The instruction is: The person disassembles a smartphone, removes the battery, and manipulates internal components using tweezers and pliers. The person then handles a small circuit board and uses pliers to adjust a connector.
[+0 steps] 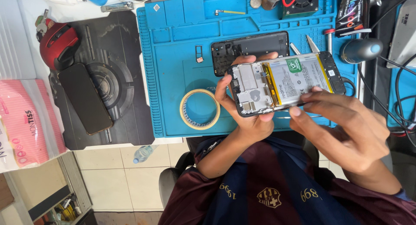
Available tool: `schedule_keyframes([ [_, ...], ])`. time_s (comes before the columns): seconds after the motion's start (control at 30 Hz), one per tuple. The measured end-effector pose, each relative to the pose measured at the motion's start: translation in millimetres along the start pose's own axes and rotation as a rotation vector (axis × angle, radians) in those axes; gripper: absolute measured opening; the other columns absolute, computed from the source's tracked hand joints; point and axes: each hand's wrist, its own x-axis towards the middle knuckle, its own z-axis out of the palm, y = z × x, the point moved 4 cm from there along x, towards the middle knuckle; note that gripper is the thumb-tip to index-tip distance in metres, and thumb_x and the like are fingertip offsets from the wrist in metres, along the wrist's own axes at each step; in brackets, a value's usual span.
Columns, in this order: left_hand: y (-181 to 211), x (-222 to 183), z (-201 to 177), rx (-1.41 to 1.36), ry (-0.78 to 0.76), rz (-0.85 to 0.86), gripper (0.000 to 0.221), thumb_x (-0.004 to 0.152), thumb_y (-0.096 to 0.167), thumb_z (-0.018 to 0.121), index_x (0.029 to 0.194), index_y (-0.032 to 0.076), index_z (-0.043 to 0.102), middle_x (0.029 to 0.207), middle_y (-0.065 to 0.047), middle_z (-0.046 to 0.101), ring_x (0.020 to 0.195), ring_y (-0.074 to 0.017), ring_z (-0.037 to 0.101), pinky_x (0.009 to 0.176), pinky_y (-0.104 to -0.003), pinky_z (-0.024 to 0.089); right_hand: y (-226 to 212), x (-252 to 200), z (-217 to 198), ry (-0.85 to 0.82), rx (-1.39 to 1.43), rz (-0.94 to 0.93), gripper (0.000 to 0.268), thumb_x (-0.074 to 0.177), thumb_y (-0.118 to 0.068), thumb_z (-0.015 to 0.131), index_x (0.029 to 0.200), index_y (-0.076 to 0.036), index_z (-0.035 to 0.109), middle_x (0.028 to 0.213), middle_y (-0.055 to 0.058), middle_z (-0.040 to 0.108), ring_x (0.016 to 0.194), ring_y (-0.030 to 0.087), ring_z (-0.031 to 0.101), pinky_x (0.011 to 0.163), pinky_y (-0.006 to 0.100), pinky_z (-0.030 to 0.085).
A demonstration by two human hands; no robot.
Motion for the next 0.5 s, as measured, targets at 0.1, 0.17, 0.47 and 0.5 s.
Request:
schedule_keyframes([
  [0.1,4,2,2,-0.002,0.027,-0.009,0.082,0.098,0.053,0.070,0.158,0.029,0.019,0.151,-0.017,0.043,0.128,-0.0358,0.060,0.105,-0.049,0.051,4,-18,-5,0.071,0.010,0.033,0.031,0.077,-0.002,0.093,0.102,0.001,0.074,0.094,0.015,0.065,0.088,0.035,0.073,0.082,0.047,0.061],
  [0.17,10,5,-4,0.014,0.077,-0.020,0.081,0.102,0.053,0.066,0.161,0.028,0.018,0.151,-0.019,0.042,0.129,-0.0382,0.060,0.105,-0.051,0.050,3,-33,-6,0.159,0.061,0.109,0.033,0.078,-0.001,0.092,0.105,-0.002,0.072,0.095,0.013,0.063,0.086,0.030,0.070,0.076,0.040,0.062],
  [0.47,40,34,-35,-0.048,0.243,0.076,0.067,0.114,0.047,0.051,0.165,0.029,0.011,0.158,-0.013,0.038,0.143,-0.0385,0.049,0.121,-0.057,0.042,3,-51,77,0.006,0.067,0.356,0.025,0.086,-0.001,0.083,0.110,-0.005,0.075,0.100,0.007,0.067,0.081,0.021,0.069,0.067,0.032,0.055],
  [0.5,42,36,-37,-0.068,0.240,0.063,0.066,0.115,0.046,0.050,0.165,0.028,0.011,0.159,-0.012,0.037,0.145,-0.0382,0.048,0.121,-0.057,0.042,3,-50,79,-0.029,0.011,0.347,0.024,0.086,-0.002,0.083,0.108,-0.005,0.076,0.099,0.007,0.067,0.081,0.022,0.069,0.066,0.034,0.055],
])
